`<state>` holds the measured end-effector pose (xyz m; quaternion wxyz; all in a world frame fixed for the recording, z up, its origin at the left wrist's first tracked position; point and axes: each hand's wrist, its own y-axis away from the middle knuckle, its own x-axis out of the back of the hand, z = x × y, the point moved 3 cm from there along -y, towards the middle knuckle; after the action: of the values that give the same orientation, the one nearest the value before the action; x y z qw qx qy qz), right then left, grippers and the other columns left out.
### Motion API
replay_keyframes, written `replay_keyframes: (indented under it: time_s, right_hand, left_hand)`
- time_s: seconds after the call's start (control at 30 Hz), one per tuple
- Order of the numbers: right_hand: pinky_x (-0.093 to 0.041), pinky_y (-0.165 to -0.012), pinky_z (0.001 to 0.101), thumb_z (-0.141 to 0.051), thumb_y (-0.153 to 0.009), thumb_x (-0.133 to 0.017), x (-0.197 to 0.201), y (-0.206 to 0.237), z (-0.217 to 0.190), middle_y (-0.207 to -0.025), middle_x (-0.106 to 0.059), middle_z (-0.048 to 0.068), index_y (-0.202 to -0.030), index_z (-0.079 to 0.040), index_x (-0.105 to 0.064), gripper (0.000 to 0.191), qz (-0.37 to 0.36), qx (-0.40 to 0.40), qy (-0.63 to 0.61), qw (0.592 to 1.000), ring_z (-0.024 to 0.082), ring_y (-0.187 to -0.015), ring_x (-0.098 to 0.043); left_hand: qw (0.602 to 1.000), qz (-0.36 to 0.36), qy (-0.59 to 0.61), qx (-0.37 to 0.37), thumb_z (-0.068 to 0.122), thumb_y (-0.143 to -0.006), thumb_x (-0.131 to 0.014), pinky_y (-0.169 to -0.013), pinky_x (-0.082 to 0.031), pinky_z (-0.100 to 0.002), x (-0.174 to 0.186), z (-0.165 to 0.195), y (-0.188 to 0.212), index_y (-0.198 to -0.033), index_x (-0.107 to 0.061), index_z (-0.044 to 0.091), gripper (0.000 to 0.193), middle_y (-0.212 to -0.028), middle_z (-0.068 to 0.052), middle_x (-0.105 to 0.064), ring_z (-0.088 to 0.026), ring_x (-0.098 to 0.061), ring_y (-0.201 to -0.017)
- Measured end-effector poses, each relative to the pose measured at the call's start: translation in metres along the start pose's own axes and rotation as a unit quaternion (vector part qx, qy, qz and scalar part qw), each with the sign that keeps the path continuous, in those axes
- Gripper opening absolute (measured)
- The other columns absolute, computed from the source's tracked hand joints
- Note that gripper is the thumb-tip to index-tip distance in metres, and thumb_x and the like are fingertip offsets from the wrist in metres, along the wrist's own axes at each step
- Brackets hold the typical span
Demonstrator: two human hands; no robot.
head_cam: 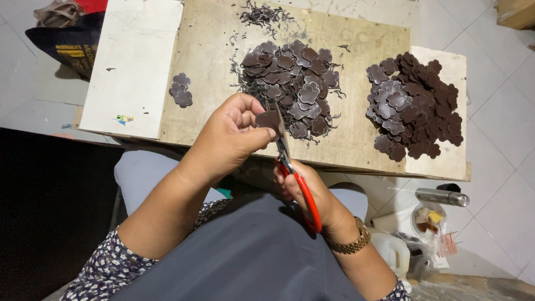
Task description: The person sits on the floor and uses red-handled scissors to trim the edges of small dark brown flower-shaped craft pieces. They pick up each piece, trim it, and place it back on the wooden board, repeating this process continuously.
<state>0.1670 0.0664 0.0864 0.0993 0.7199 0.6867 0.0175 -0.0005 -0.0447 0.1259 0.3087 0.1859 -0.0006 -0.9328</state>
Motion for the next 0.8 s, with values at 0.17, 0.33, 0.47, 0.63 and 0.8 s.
replay_keyframes:
  time_s: [0.17, 0.33, 0.47, 0.63, 0.8]
  right_hand:
    - [-0.042, -0.065, 0.0225, -0.063, -0.102, -0.051, -0.002, -0.001, 0.0, -0.086, -0.048, -0.004, -0.107, -0.007, -0.052, 0.055, -0.01, 0.034, 0.035, 0.999, 0.007, -0.074, -0.045]
    - [-0.04, -0.063, 0.0225, -0.064, -0.1, -0.051, 0.001, 0.002, 0.0, -0.088, -0.048, -0.004, -0.109, -0.007, -0.054, 0.058, 0.004, 0.02, 0.038, 0.999, 0.007, -0.073, -0.043]
    - [-0.039, -0.062, 0.0227, -0.065, -0.1, -0.051, 0.001, 0.002, 0.001, -0.085, -0.047, -0.004, -0.108, -0.006, -0.054, 0.059, 0.006, 0.009, 0.036, 0.999, 0.007, -0.073, -0.042]
    - [-0.04, -0.065, 0.0243, -0.066, -0.099, -0.052, -0.001, 0.001, 0.003, -0.088, -0.047, -0.001, -0.112, -0.005, -0.053, 0.062, -0.009, 0.002, 0.002, 1.0, 0.009, -0.075, -0.043]
    - [-0.044, -0.075, 0.0267, -0.07, -0.098, -0.052, -0.005, 0.0, 0.0, -0.095, -0.048, 0.001, -0.116, -0.005, -0.051, 0.067, -0.026, 0.015, -0.019, 0.999, 0.012, -0.084, -0.046]
  left_hand:
    - [1.0, -0.016, 0.018, 0.0, -0.001, -0.09, -0.069, -0.069, -0.052, -0.02, -0.002, -0.003, -0.001, -0.109, -0.051, 0.002, 0.027, -0.095, -0.004, -0.069, -0.004, -0.063, -0.08]
    - [1.0, -0.006, 0.0, 0.011, 0.0, -0.088, -0.069, -0.065, -0.049, -0.02, 0.001, -0.007, 0.0, -0.108, -0.052, 0.003, 0.027, -0.091, -0.003, -0.068, -0.004, -0.061, -0.074]
    - [1.0, -0.007, 0.005, 0.014, 0.002, -0.09, -0.068, -0.063, -0.049, -0.021, 0.003, -0.01, -0.001, -0.105, -0.054, 0.004, 0.02, -0.087, -0.002, -0.068, -0.005, -0.06, -0.071]
    - [1.0, -0.003, 0.012, 0.015, 0.004, -0.091, -0.068, -0.062, -0.049, -0.021, 0.004, -0.009, 0.0, -0.1, -0.056, 0.004, 0.015, -0.084, -0.002, -0.068, -0.005, -0.06, -0.068]
    - [0.999, -0.003, 0.043, 0.03, 0.004, -0.092, -0.069, -0.06, -0.048, -0.021, 0.0, -0.011, 0.002, -0.097, -0.057, 0.004, 0.013, -0.08, -0.002, -0.066, -0.005, -0.058, -0.065]
